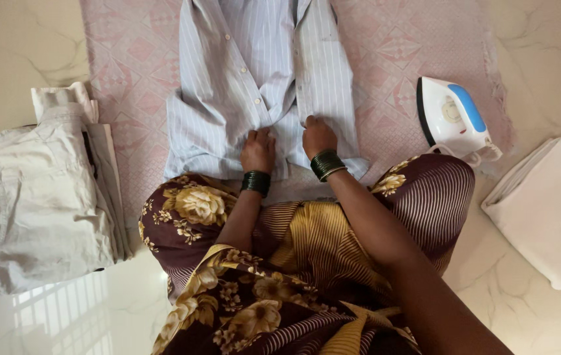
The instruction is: The person irons a light blue striped shirt on a pink patterned mat laid on the floor. They smooth the fabric with one hand while moving the iron with the other, then flip the shirt to iron the other side and button it.
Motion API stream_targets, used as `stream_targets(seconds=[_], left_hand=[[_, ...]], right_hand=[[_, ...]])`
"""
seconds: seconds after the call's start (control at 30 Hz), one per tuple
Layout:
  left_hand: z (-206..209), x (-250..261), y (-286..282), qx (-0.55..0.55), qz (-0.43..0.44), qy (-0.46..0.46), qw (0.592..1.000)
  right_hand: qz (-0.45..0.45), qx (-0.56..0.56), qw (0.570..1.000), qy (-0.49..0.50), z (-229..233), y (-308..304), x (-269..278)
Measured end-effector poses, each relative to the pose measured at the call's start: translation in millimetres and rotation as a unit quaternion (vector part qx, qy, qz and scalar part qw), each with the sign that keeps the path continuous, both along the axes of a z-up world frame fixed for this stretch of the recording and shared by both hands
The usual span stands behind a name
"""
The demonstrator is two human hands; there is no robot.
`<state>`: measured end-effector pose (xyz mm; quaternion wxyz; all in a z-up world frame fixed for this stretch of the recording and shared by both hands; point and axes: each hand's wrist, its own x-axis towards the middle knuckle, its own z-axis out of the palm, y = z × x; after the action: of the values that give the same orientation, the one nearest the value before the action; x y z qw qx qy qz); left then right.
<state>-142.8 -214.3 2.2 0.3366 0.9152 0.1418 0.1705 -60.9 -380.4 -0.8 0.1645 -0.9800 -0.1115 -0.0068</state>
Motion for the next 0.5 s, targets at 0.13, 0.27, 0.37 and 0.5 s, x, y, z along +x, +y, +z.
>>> stream_targets(seconds=[0.13,0.27,0.37,0.5], left_hand=[[-10,4,0,-0.004,0.021,0.063,0.998],[-17,9,3,-0.030,0.010,0.004,0.999],[-19,13,4,-0.172,-0.025,-0.069,0.982],[-19,20,6,-0.477,-0.071,-0.031,0.875]], right_hand=[[-0.012,0.082,0.996,-0.010,-6,-1,-1],[0.011,0.240,0.970,-0.038,-2,2,2],[-0.013,0.368,0.929,0.036,0,2,1],[-0.025,0.495,0.857,0.141,7,-1,-6]])
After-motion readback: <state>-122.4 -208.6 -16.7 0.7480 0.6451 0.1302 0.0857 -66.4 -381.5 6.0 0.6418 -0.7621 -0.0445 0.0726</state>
